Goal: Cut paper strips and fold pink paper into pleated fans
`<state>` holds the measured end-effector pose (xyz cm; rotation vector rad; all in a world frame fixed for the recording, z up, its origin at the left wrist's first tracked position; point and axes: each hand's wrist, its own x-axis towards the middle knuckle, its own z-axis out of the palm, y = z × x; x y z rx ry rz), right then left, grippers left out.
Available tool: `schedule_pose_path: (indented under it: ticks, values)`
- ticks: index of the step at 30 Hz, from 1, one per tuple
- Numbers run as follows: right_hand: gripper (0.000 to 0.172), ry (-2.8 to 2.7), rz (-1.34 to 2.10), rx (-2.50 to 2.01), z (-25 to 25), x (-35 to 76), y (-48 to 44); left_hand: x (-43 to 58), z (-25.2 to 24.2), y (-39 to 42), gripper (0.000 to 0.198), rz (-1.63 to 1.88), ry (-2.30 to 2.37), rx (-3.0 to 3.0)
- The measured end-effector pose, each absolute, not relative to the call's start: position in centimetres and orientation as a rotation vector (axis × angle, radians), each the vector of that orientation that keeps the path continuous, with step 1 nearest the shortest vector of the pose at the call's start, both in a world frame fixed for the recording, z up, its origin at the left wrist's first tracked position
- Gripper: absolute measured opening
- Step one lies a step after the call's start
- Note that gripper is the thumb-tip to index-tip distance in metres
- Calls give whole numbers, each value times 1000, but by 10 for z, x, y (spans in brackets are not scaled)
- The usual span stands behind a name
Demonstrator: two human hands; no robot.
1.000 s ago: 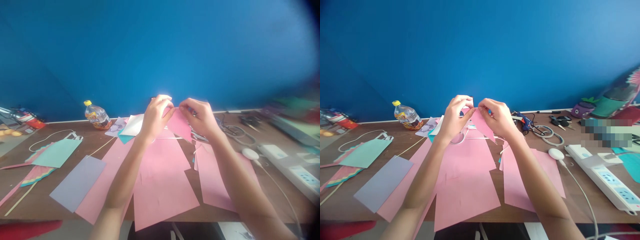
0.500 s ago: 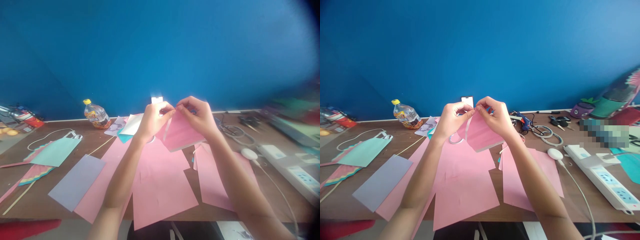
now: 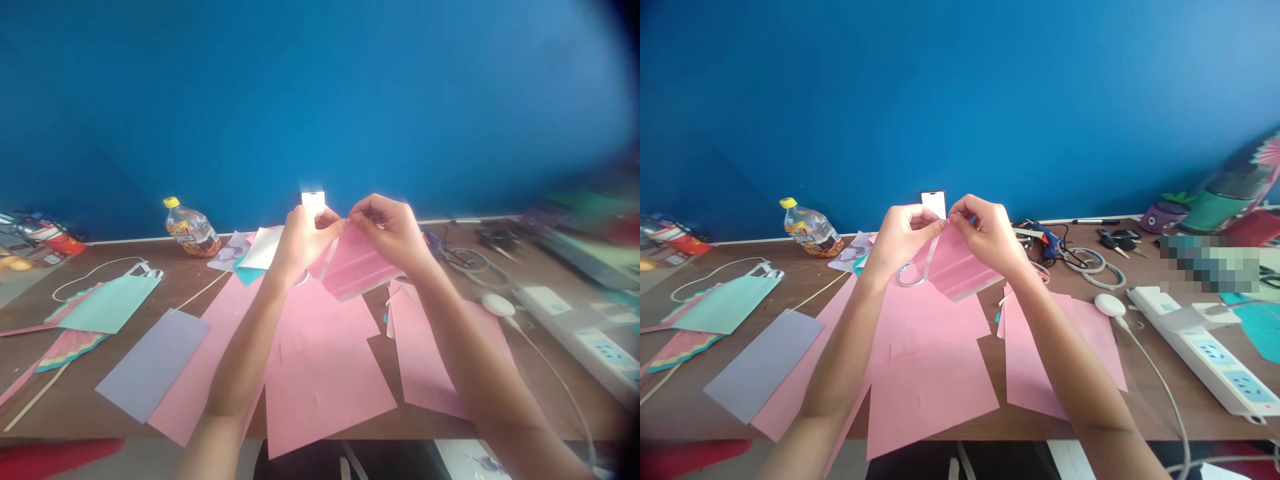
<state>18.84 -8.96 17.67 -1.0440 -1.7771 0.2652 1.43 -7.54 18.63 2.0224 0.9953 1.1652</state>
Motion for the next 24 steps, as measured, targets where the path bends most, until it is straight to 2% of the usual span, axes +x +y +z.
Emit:
schedule_pose_path:
  ticks: [24]
  values:
    - [11,-1652,172,-1028,182,194,-93,7,191,-81,37,1121,945,2031]
